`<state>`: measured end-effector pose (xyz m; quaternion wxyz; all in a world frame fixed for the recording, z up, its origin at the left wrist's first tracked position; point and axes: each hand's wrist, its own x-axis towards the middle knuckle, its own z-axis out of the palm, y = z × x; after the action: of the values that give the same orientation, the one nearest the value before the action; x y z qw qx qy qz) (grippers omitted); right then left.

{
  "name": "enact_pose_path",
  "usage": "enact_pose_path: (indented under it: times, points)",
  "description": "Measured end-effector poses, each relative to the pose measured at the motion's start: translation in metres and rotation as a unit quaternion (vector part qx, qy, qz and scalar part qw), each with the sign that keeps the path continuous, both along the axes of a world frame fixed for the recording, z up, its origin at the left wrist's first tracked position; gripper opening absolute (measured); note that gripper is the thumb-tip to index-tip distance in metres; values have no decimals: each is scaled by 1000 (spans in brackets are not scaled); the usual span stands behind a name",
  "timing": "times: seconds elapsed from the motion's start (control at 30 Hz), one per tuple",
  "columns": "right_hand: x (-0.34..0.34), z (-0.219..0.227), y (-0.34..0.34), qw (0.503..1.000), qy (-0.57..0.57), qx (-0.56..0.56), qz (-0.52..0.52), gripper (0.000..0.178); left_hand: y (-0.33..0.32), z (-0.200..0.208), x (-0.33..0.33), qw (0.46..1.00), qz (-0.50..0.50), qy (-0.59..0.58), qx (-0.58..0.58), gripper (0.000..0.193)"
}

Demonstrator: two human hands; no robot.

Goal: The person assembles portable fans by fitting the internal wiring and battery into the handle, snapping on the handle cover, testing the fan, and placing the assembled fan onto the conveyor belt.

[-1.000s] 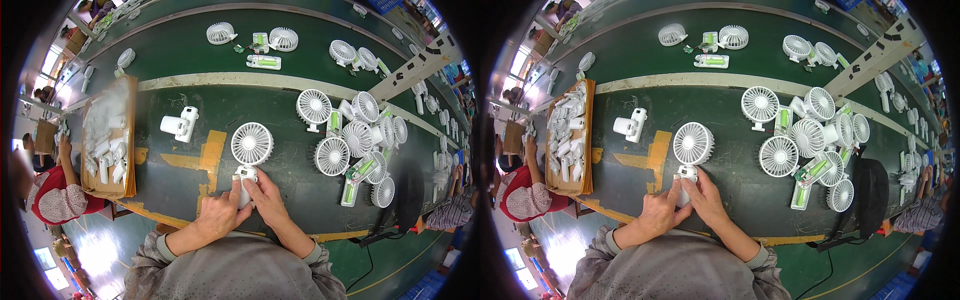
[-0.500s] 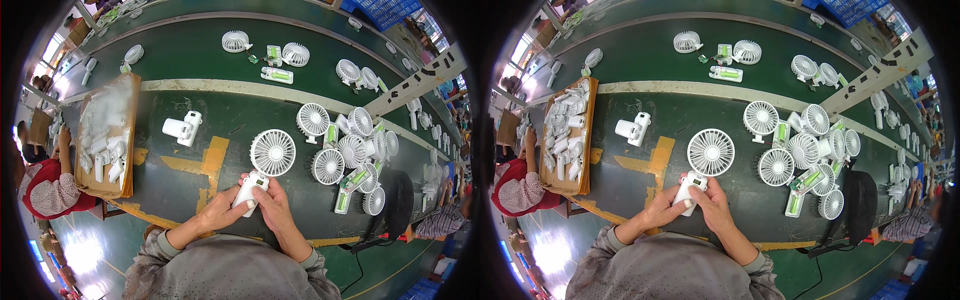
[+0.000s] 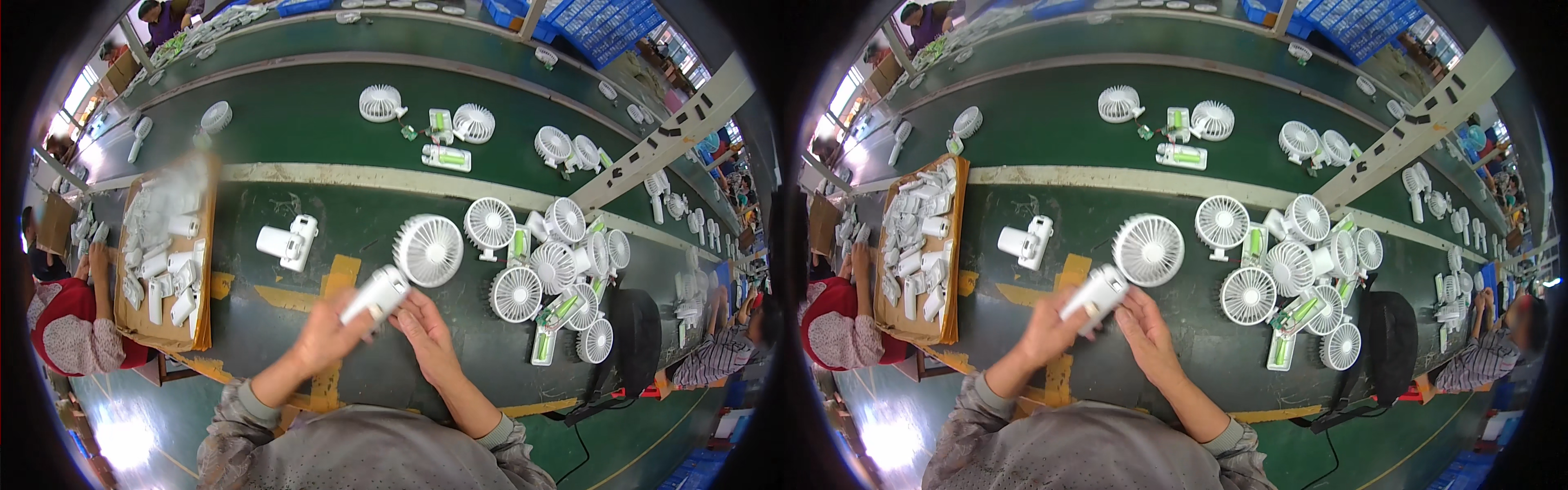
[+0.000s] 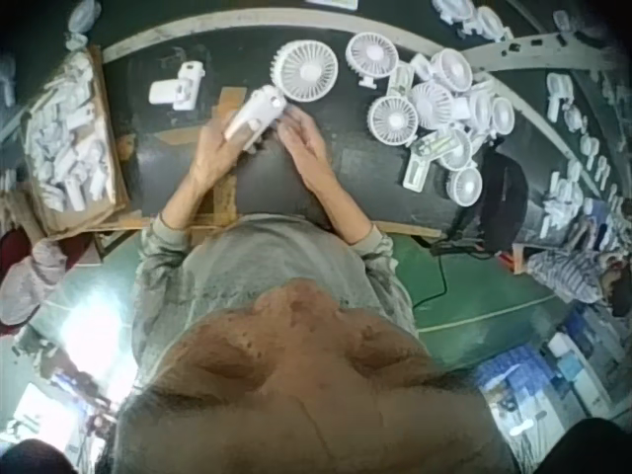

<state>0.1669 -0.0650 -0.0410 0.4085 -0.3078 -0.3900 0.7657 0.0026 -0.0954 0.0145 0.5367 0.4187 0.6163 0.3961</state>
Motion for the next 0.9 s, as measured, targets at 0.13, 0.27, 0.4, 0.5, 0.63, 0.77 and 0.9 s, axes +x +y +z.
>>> enact_pose_path:
  times: [0.13, 0.27, 0.4, 0.5, 0.63, 0.77, 0.9]
  points:
    - [10, -20, 4, 994, -87, 41, 58, 35, 70, 18, -59, 856, 88, 430, 272, 29]
    - [5, -18, 2, 990, -93, 12, 107, 30, 156, 6, -133, 665, 136, 706, 202, 42]
    - [6, -17, 7, 985, -116, -1, 130, 29, 230, -48, -167, 628, 102, 771, 34, 48]
    - [8, -17, 9, 984, -119, -20, 131, 29, 274, -50, -141, 663, 50, 745, 45, 60]
    - [9, -19, 9, 983, -118, -34, 134, 28, 326, -38, -90, 742, -35, 613, 271, 88]
    - [7, -19, 9, 985, -98, -40, 139, 29, 355, -46, -78, 751, -72, 616, 228, 93]
    - [8, -19, 10, 985, -93, -46, 140, 29, 352, -47, -71, 780, -38, 573, 250, 76]
